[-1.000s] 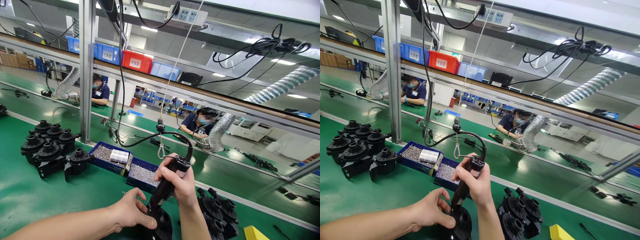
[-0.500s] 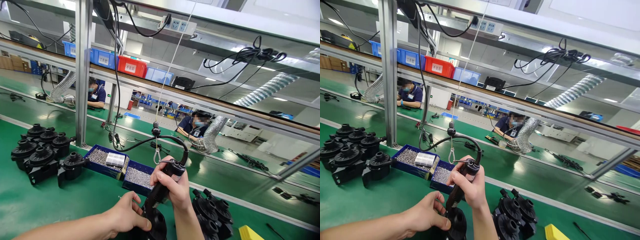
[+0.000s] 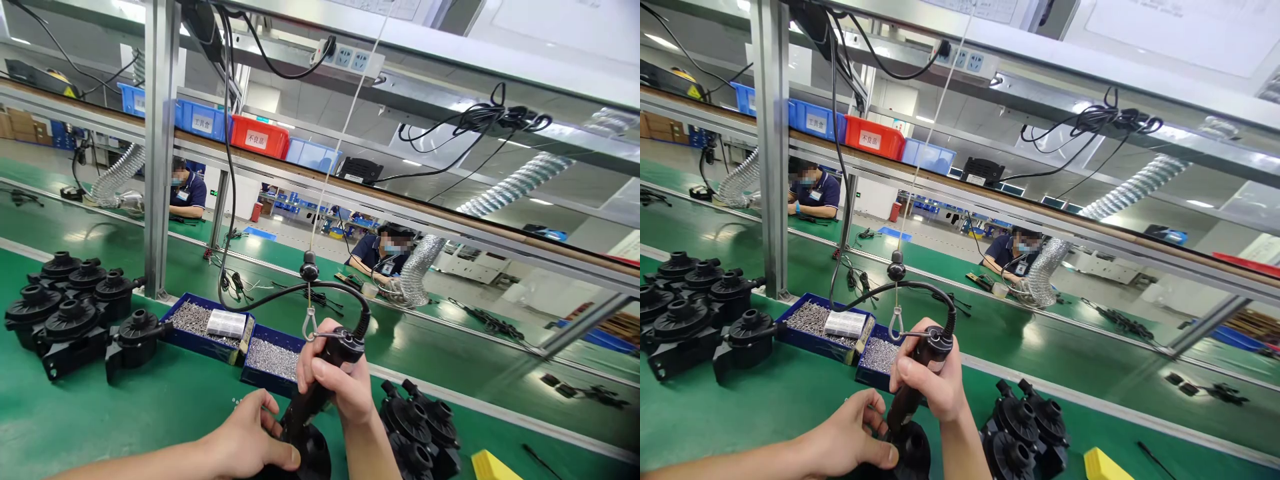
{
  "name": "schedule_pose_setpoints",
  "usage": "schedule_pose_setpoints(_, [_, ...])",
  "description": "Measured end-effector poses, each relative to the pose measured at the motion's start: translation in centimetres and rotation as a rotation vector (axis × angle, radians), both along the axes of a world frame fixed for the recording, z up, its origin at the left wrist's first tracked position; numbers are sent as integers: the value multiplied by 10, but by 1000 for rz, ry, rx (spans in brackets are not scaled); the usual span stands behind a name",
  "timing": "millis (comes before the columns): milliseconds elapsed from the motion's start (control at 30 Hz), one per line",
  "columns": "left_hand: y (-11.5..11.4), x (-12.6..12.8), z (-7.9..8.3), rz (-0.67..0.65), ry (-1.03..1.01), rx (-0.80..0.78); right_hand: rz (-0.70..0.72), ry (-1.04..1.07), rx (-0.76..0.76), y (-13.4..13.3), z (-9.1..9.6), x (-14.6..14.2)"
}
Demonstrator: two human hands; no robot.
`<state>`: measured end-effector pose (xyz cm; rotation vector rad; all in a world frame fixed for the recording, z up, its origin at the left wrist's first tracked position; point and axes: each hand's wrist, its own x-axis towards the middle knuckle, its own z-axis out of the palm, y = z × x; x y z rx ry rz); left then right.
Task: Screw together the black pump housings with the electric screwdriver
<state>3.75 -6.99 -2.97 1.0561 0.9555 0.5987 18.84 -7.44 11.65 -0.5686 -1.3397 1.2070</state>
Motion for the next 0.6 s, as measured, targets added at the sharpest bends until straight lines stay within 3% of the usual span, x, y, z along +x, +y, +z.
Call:
schedule_pose_setpoints(433, [9,3,-20,-38,-35,62,44,-39,73,13,-17,3])
schedule_pose_setpoints(600, [15,8,-32,-51,-43,121,108,-4,26,18,-22,3])
